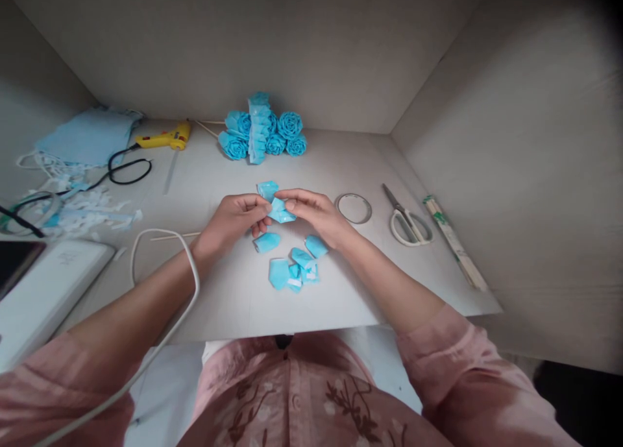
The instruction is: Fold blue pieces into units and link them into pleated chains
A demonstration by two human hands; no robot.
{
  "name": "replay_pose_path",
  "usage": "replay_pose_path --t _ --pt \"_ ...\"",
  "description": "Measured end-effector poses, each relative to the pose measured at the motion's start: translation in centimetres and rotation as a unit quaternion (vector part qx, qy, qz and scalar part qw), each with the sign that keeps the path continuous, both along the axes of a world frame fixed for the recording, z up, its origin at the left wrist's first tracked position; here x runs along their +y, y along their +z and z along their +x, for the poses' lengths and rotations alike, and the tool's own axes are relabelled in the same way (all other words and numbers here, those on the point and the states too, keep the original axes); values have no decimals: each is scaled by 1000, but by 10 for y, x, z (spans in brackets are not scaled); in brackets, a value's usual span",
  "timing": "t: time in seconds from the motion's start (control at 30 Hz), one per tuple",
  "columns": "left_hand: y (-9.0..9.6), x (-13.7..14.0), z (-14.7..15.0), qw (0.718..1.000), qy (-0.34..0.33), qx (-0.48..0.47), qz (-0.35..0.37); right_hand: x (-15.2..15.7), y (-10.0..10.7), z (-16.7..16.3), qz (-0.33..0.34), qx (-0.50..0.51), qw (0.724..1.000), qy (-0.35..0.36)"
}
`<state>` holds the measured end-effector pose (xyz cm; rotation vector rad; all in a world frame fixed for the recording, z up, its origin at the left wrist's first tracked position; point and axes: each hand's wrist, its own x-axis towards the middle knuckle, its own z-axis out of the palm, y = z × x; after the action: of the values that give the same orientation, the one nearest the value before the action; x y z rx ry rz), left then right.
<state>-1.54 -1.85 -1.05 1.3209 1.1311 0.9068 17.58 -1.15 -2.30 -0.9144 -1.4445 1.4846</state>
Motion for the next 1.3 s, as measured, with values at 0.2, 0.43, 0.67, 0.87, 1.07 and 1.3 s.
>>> replay_pose_path --t 0.2,0.43,0.67,0.87,1.07,1.3 --pt "-3 1 -1 999 -9 24 28 1 -3 1 11 0 1000 8" --pt "0 1 0 999 9 20 33 1 -2 -1 -16 11 1000 9" --pt "-1 1 0 999 -1 22 24 3 -9 -1 -12 33 999 31" --pt "-4 1 -1 999 -13 26 26 4 -9 -1 -2 8 1000 20" --pt "-3 1 0 999 -14 34 22 2 -6 0 13 -23 1000 4" --pt "-2 0 2 999 24 38 31 3 -4 0 -41 25 999 7"
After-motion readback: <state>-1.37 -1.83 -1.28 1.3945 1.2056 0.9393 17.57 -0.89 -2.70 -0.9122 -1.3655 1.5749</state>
